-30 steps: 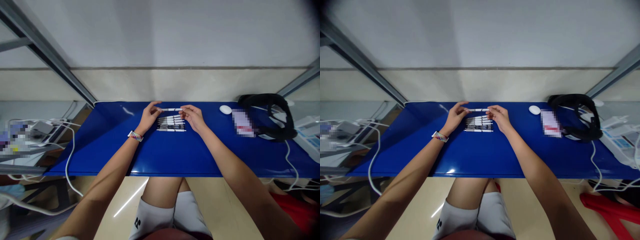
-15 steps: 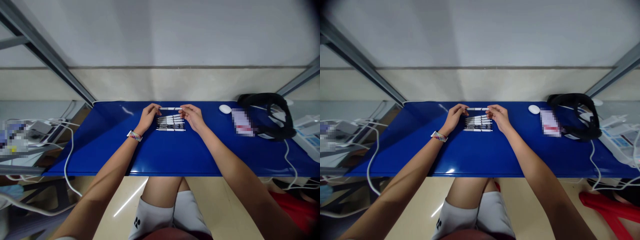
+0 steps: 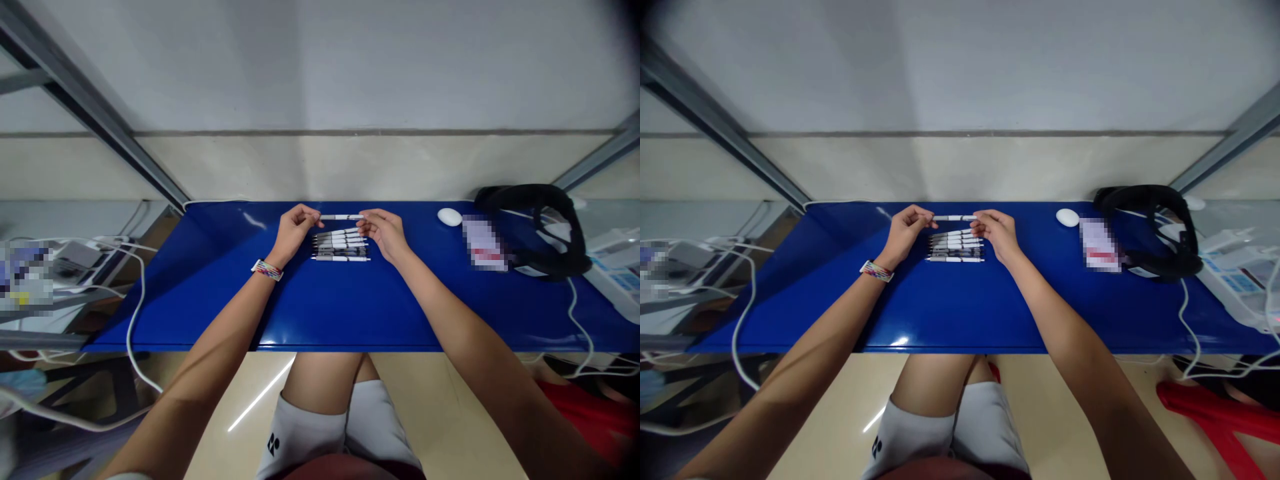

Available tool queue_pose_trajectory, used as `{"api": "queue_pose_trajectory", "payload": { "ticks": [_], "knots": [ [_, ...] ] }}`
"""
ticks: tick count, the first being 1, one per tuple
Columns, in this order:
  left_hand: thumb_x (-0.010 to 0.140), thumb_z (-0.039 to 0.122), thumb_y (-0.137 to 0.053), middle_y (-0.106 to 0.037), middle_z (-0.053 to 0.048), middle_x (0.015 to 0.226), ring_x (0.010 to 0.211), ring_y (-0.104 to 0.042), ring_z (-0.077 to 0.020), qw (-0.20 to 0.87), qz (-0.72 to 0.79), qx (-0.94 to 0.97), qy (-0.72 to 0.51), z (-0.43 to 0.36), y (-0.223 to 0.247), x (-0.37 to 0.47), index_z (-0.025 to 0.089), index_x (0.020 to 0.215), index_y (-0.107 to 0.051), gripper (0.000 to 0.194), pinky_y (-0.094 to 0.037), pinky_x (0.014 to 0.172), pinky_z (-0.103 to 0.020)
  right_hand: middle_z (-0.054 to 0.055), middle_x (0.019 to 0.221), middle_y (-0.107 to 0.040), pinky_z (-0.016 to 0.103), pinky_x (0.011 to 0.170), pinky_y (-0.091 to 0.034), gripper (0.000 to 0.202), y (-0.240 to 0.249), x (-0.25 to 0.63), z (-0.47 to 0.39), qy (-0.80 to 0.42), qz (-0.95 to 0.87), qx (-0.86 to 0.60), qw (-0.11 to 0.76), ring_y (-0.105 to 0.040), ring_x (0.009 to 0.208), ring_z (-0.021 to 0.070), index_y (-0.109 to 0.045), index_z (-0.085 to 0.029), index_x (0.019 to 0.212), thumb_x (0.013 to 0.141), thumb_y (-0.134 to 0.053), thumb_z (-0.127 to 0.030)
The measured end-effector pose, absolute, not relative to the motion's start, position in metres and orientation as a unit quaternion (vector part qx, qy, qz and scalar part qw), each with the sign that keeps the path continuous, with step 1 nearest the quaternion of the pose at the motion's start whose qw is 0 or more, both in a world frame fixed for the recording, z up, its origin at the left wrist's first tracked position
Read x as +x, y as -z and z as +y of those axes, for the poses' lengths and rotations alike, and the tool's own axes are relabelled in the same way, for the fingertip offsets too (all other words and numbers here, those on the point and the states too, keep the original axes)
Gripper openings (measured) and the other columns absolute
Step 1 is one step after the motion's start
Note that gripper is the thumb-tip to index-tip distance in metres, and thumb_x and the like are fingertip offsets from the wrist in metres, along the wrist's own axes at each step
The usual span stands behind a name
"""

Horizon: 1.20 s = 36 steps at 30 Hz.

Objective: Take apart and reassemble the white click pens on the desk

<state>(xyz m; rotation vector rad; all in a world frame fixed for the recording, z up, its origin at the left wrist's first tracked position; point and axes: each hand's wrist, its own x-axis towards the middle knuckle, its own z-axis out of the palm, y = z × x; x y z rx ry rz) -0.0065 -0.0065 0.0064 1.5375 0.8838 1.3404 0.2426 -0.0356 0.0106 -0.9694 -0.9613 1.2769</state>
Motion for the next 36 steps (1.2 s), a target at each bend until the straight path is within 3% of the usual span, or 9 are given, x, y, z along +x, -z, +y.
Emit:
{"api": "queue_pose_trajectory", "payload": {
  "ticks": [6,12,20,26,30,36],
  "knots": [
    [0.094,0.044,-0.082,-0.079,-0.005,0.079,0.078,-0.075,-0.0179,0.431,0.356,0.623,-0.547,-0.007,-0.008,-0.005,0.018,0.09,-0.07,0.029,-0.057,0.086,-0.035,0.005,0.071,-0.072,0.031,0.061,-0.052,0.019,-0.012,0.243,-0.036,-0.556,-0.403,-0.422,0.592,-0.064,0.063,0.0159,-0.08,-0.018,0.087,0.079,-0.086,-0.034],
    [0.096,0.05,-0.078,-0.081,-0.006,0.083,0.081,-0.076,-0.0176,0.408,0.372,0.625,-0.552,-0.007,-0.008,-0.005,0.02,0.098,-0.072,0.03,-0.056,0.079,-0.032,0.003,0.075,-0.072,0.031,0.064,-0.053,0.02,-0.017,0.242,-0.037,-0.556,-0.411,-0.415,0.591,-0.064,0.067,0.0155,-0.078,-0.021,0.091,0.081,-0.086,-0.037],
    [0.09,0.043,-0.084,-0.079,-0.004,0.084,0.082,-0.075,-0.017,0.433,0.364,0.605,-0.559,-0.006,-0.007,-0.004,0.02,0.097,-0.073,0.027,-0.057,0.08,-0.032,0.002,0.082,-0.072,0.031,0.069,-0.054,0.02,-0.02,0.241,-0.038,-0.592,-0.389,-0.394,0.586,-0.064,0.071,0.0154,-0.077,-0.023,0.098,0.083,-0.084,-0.036],
    [0.086,0.04,-0.088,-0.078,-0.003,0.087,0.085,-0.074,-0.0164,0.429,0.354,0.597,-0.578,-0.006,-0.007,-0.003,0.02,0.096,-0.074,0.026,-0.058,0.084,-0.032,0.004,0.087,-0.07,0.025,0.056,-0.048,0.025,-0.021,0.246,-0.036,-0.707,-0.3,-0.346,0.538,-0.058,0.07,0.0143,-0.077,-0.021,0.11,0.094,-0.07,-0.038],
    [0.082,0.039,-0.091,-0.075,-0.002,0.086,0.084,-0.072,-0.016,0.427,0.361,0.591,-0.582,-0.007,-0.008,-0.003,0.022,0.097,-0.076,0.027,-0.058,0.085,-0.032,0.006,0.095,-0.071,0.024,0.054,-0.048,0.028,-0.021,0.249,-0.037,-0.716,-0.314,-0.319,0.536,-0.057,0.074,0.0154,-0.075,-0.021,0.117,0.098,-0.065,-0.04],
    [0.082,0.039,-0.09,-0.077,-0.003,0.09,0.085,-0.072,-0.0175,0.427,0.37,0.609,-0.557,-0.009,-0.008,-0.003,0.021,0.1,-0.079,0.027,-0.058,0.086,-0.034,0.002,0.081,-0.062,0.025,0.057,-0.048,0.022,-0.017,0.251,-0.034,-0.71,-0.313,-0.305,0.552,-0.053,0.069,0.0145,-0.073,-0.023,0.114,0.094,-0.07,-0.033]
  ]
}}
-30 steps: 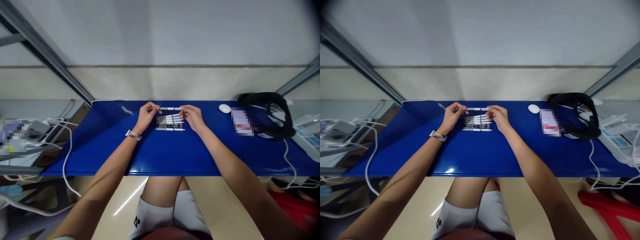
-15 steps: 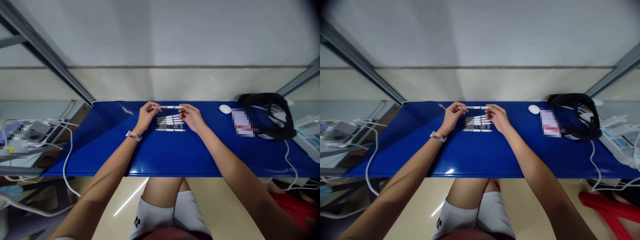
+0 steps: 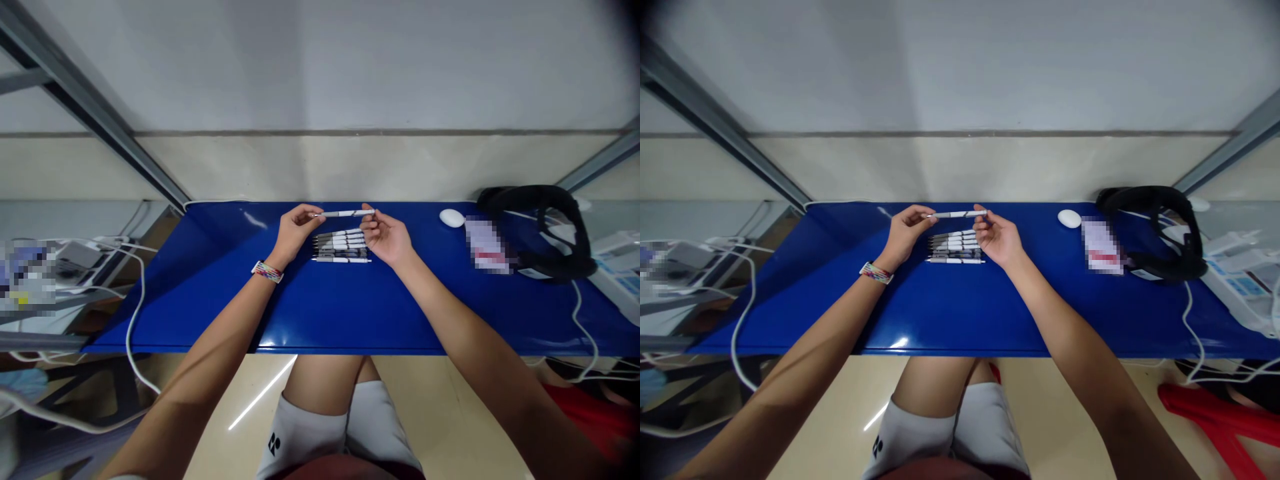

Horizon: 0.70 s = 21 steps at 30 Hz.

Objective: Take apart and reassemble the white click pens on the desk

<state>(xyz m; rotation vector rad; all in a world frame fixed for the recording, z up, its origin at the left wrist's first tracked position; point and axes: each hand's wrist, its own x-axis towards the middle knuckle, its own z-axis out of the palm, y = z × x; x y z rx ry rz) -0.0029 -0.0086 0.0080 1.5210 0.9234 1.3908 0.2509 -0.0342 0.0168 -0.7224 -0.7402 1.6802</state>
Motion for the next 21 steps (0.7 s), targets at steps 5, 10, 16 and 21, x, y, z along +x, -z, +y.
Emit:
{"api": "queue_pose_trajectory", "payload": {
  "ticks": [5,10,16,21],
  "knots": [
    [0.082,0.039,-0.091,-0.08,-0.004,0.091,0.087,-0.073,-0.0187,0.442,0.37,0.601,-0.554,-0.0091,-0.0071,-0.0034,0.022,0.101,-0.082,0.027,-0.059,0.088,-0.035,0.002,0.082,-0.062,0.028,0.06,-0.051,0.028,-0.0145,0.2493,-0.0332,-0.678,-0.348,-0.317,0.565,-0.054,0.071,0.0162,-0.074,-0.025,0.115,0.095,-0.07,-0.044],
    [0.082,0.037,-0.092,-0.081,-0.004,0.094,0.087,-0.074,-0.0177,0.444,0.365,0.604,-0.552,-0.009,-0.0046,-0.0026,0.021,0.101,-0.083,0.026,-0.058,0.088,-0.034,0.001,0.077,-0.058,0.028,0.062,-0.052,0.026,-0.0102,0.2484,-0.0324,-0.657,-0.367,-0.322,0.575,-0.052,0.069,0.0162,-0.074,-0.026,0.11,0.097,-0.071,-0.048],
    [0.082,0.037,-0.091,-0.082,-0.005,0.097,0.09,-0.075,-0.02,0.421,0.381,0.598,-0.565,-0.0081,-0.0035,-0.0035,0.022,0.101,-0.082,0.027,-0.06,0.089,-0.036,0.003,0.083,-0.066,0.028,0.06,-0.054,0.035,-0.0114,0.2487,-0.0354,-0.654,-0.39,-0.308,0.571,-0.054,0.072,0.0161,-0.077,-0.024,0.122,0.102,-0.064,-0.049],
    [0.082,0.036,-0.091,-0.082,-0.005,0.098,0.092,-0.075,-0.0198,0.42,0.376,0.602,-0.566,-0.0072,-0.0035,-0.0041,0.021,0.103,-0.083,0.027,-0.06,0.091,-0.036,0.002,0.079,-0.065,0.023,0.056,-0.053,0.015,-0.0167,0.2461,-0.0357,-0.677,-0.321,-0.308,0.587,-0.054,0.066,0.0133,-0.076,-0.023,0.108,0.101,-0.068,-0.034]
  ]
}}
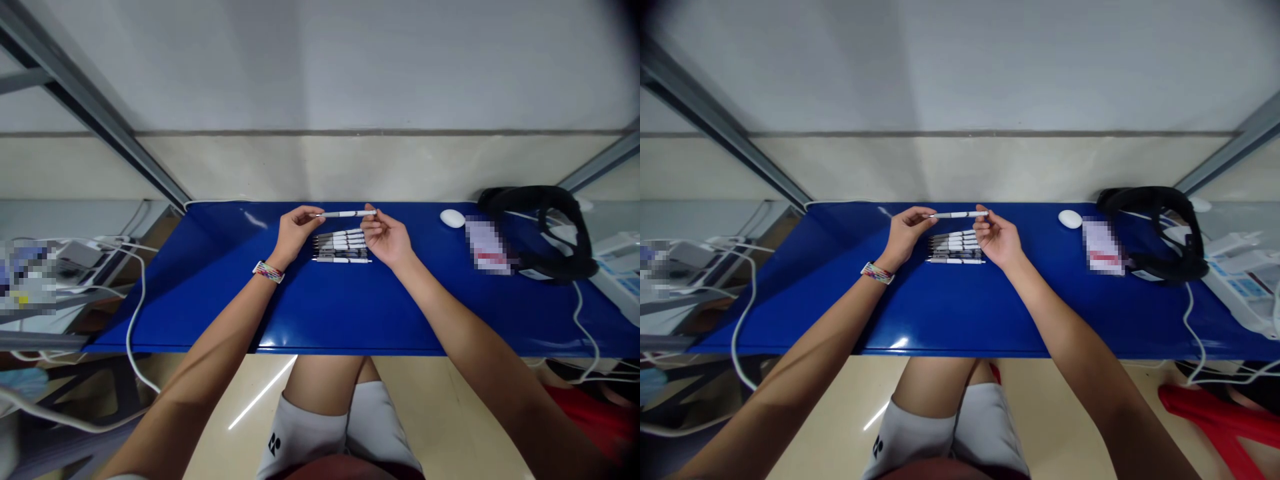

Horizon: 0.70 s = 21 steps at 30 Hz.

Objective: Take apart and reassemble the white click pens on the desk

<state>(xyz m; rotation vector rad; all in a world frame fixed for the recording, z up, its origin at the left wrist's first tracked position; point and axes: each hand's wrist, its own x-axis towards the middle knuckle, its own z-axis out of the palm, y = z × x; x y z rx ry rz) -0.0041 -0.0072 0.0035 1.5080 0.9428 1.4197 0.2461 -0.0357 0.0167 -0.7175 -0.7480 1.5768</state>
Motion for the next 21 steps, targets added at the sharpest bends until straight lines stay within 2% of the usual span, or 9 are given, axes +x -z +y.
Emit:
{"api": "queue_pose_trajectory", "payload": {
  "ticks": [7,10,13,15,18,21],
  "knots": [
    [0.08,0.037,-0.092,-0.083,-0.005,0.099,0.092,-0.075,-0.0196,0.426,0.376,0.601,-0.562,-0.009,-0.005,-0.002,0.021,0.102,-0.084,0.028,-0.059,0.091,-0.035,-0.002,0.07,-0.062,0.013,0.048,-0.047,0.017,-0.025,0.241,-0.038,-0.782,-0.134,-0.207,0.572,-0.051,0.055,0.007,-0.072,-0.018,0.105,0.109,-0.056,-0.022],
    [0.08,0.036,-0.091,-0.083,-0.006,0.098,0.091,-0.075,-0.0198,0.425,0.379,0.603,-0.559,-0.01,-0.006,-0.002,0.02,0.102,-0.084,0.028,-0.06,0.09,-0.035,-0.003,0.067,-0.06,0.013,0.046,-0.046,0.023,-0.026,0.24,-0.039,-0.786,-0.108,-0.203,0.574,-0.049,0.052,0.0067,-0.071,-0.02,0.103,0.112,-0.051,-0.025],
    [0.081,0.036,-0.091,-0.083,-0.006,0.097,0.091,-0.075,-0.0196,0.417,0.38,0.599,-0.568,-0.009,-0.007,-0.003,0.021,0.101,-0.084,0.026,-0.06,0.089,-0.035,0.0,0.08,-0.07,0.015,0.051,-0.052,0.022,-0.028,0.24,-0.04,-0.783,-0.125,-0.208,0.573,-0.057,0.06,0.0076,-0.072,-0.019,0.113,0.112,-0.055,-0.033],
    [0.08,0.036,-0.092,-0.082,-0.005,0.096,0.091,-0.075,-0.0195,0.414,0.381,0.595,-0.575,-0.008,-0.007,-0.004,0.021,0.1,-0.084,0.026,-0.06,0.089,-0.035,0.001,0.085,-0.072,0.016,0.053,-0.053,0.018,-0.029,0.241,-0.04,-0.779,-0.141,-0.21,0.574,-0.059,0.063,0.0077,-0.072,-0.019,0.116,0.109,-0.058,-0.029],
    [0.08,0.035,-0.092,-0.082,-0.005,0.097,0.092,-0.075,-0.0194,0.42,0.375,0.593,-0.575,-0.008,-0.007,-0.004,0.021,0.101,-0.084,0.027,-0.06,0.091,-0.036,-0.002,0.077,-0.067,0.016,0.052,-0.051,0.013,-0.028,0.241,-0.04,-0.772,-0.143,-0.214,0.581,-0.055,0.059,0.0072,-0.071,-0.019,0.111,0.107,-0.06,-0.02],
    [0.08,0.034,-0.092,-0.083,-0.005,0.099,0.092,-0.075,-0.0193,0.426,0.369,0.597,-0.571,-0.009,-0.007,-0.003,0.021,0.101,-0.084,0.027,-0.06,0.092,-0.036,-0.001,0.076,-0.066,0.017,0.053,-0.051,0.011,-0.025,0.241,-0.039,-0.765,-0.144,-0.218,0.588,-0.056,0.06,0.0075,-0.071,-0.019,0.108,0.106,-0.061,-0.019]
  ]
}}
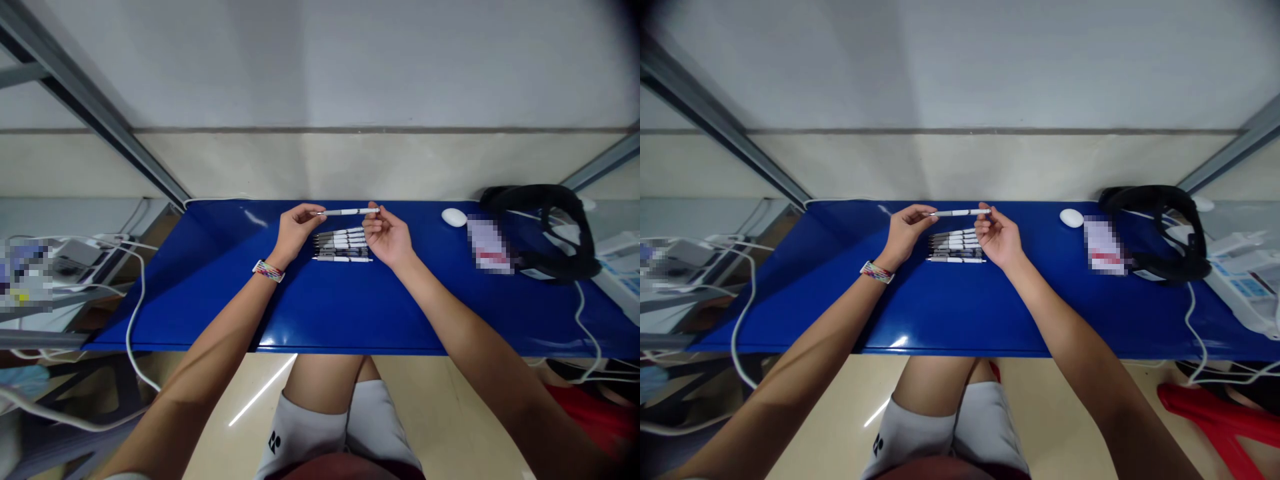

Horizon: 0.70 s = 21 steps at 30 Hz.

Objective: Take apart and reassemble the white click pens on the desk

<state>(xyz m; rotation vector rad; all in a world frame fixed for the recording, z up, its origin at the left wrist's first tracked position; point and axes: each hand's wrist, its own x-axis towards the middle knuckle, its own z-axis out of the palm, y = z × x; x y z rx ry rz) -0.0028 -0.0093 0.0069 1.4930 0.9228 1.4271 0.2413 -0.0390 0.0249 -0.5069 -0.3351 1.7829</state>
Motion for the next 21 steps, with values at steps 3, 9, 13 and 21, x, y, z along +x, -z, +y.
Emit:
{"api": "queue_pose_trajectory", "payload": {
  "ticks": [3,9,13,21],
  "knots": [
    [0.08,0.034,-0.092,-0.083,-0.005,0.098,0.09,-0.075,-0.0185,0.428,0.365,0.597,-0.573,-0.0098,-0.0068,-0.0019,0.021,0.101,-0.084,0.025,-0.059,0.09,-0.034,-0.001,0.077,-0.067,0.019,0.054,-0.052,0.011,-0.0212,0.2414,-0.0379,-0.758,-0.156,-0.221,0.594,-0.057,0.061,0.0084,-0.072,-0.02,0.11,0.104,-0.063,-0.02],
    [0.081,0.034,-0.092,-0.082,-0.005,0.095,0.087,-0.074,-0.0176,0.427,0.369,0.599,-0.567,-0.0096,-0.0057,-0.0011,0.021,0.1,-0.084,0.025,-0.058,0.086,-0.032,0.0,0.079,-0.068,0.019,0.055,-0.053,0.017,-0.0214,0.2399,-0.0384,-0.755,-0.13,-0.214,0.606,-0.057,0.062,0.009,-0.071,-0.02,0.114,0.108,-0.057,-0.026],
    [0.08,0.036,-0.092,-0.082,-0.005,0.095,0.088,-0.074,-0.0183,0.424,0.376,0.596,-0.57,-0.0101,-0.0058,-0.0015,0.021,0.1,-0.084,0.027,-0.058,0.087,-0.033,-0.001,0.079,-0.068,0.018,0.055,-0.053,0.015,-0.0253,0.2392,-0.0403,-0.762,-0.128,-0.205,0.6,-0.057,0.062,0.0082,-0.071,-0.019,0.114,0.107,-0.058,-0.022],
    [0.079,0.037,-0.092,-0.082,-0.005,0.096,0.09,-0.074,-0.0198,0.431,0.375,0.596,-0.564,-0.0125,-0.0087,-0.0005,0.02,0.1,-0.083,0.028,-0.059,0.089,-0.035,-0.002,0.074,-0.064,0.015,0.053,-0.051,0.008,-0.0258,0.2381,-0.0432,-0.764,-0.12,-0.199,0.602,-0.055,0.059,0.0071,-0.07,-0.018,0.104,0.102,-0.062,-0.018]
  ]
}}
